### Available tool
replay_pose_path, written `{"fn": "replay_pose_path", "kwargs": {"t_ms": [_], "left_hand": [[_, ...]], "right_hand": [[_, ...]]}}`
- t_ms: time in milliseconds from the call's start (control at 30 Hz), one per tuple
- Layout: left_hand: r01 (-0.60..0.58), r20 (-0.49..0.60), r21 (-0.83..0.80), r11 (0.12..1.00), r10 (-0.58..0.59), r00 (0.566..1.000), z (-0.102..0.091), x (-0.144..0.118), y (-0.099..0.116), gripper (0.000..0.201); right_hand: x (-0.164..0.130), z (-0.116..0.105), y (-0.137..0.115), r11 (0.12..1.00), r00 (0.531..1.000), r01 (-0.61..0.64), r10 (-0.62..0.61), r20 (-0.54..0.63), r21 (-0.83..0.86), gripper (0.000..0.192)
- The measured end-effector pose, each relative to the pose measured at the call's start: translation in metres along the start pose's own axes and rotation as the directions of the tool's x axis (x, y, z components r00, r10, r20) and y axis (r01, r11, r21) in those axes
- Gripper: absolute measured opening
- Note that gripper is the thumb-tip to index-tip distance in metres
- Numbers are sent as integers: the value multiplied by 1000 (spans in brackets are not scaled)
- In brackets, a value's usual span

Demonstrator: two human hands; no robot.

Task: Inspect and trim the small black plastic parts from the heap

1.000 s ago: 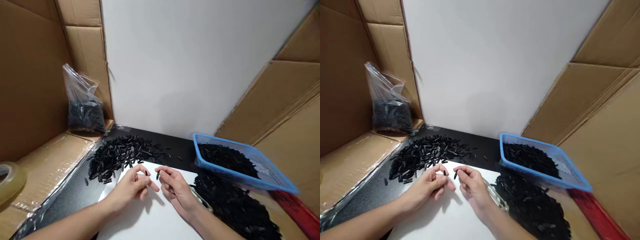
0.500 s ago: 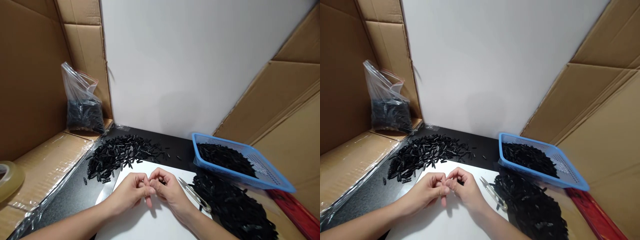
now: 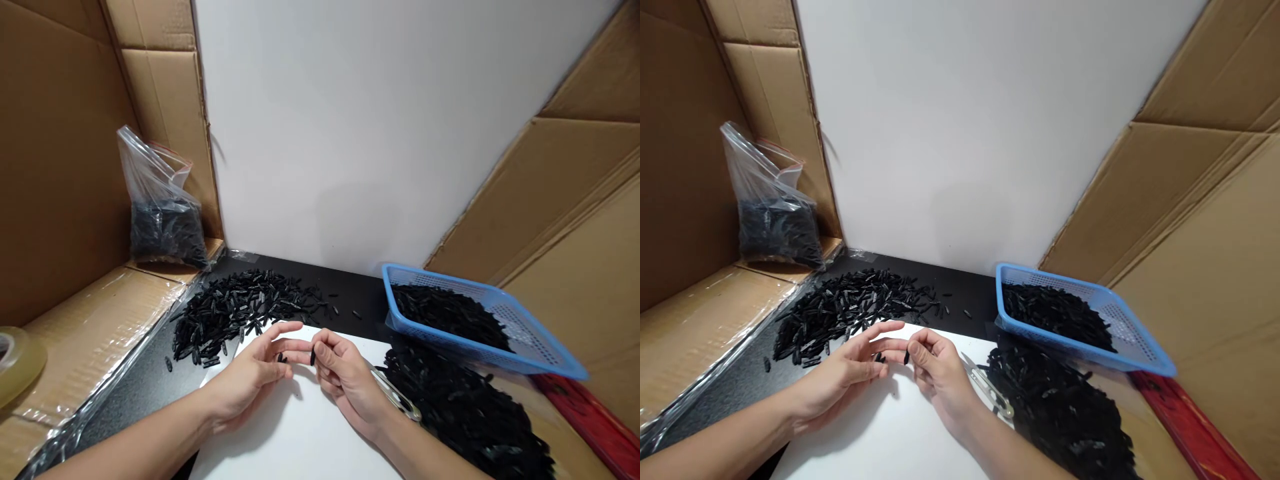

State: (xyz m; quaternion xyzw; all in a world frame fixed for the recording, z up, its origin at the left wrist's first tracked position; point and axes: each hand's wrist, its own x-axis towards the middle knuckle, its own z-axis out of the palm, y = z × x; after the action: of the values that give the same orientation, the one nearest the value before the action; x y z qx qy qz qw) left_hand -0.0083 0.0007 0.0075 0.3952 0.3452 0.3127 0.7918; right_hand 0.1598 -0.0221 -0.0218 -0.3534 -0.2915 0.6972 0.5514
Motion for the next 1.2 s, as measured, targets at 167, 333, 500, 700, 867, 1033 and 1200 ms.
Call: {"fn": "replay_pose_path", "kwargs": {"t_ms": [167,333,500,700,867,1033,1200], "left_hand": [[-45,21,12,999,44,999,0,2,-3,49],[-124,2,73,990,124,992,-7,7,-9,59],[-103,-29,96,990,106,994,-7,8,-9,82],[-80,4,210,974,80,997,-1,5,-5,99],[-73,69,237,969,58,996,0,4,-10,95],[-63,103,262,963,37,994,1,4,-17,76],[-98,43,278,956,89,995,2,5,-14,28]], "right_hand": [[1,-2,0,1000,1000,0,0,-8,12,41],[1,-3,1,1000,1000,7,-8,5,4,37],[-1,-2,-1,999,1000,23,-23,-10,23,31],[-3,0,-3,1000,998,19,-19,62,9,32],[-1,2,5,976,995,30,-9,94,-217,37],[-1,3,8,937,990,100,-59,130,-336,31],[-1,1,3,987,999,3,2,32,-158,33]]}}
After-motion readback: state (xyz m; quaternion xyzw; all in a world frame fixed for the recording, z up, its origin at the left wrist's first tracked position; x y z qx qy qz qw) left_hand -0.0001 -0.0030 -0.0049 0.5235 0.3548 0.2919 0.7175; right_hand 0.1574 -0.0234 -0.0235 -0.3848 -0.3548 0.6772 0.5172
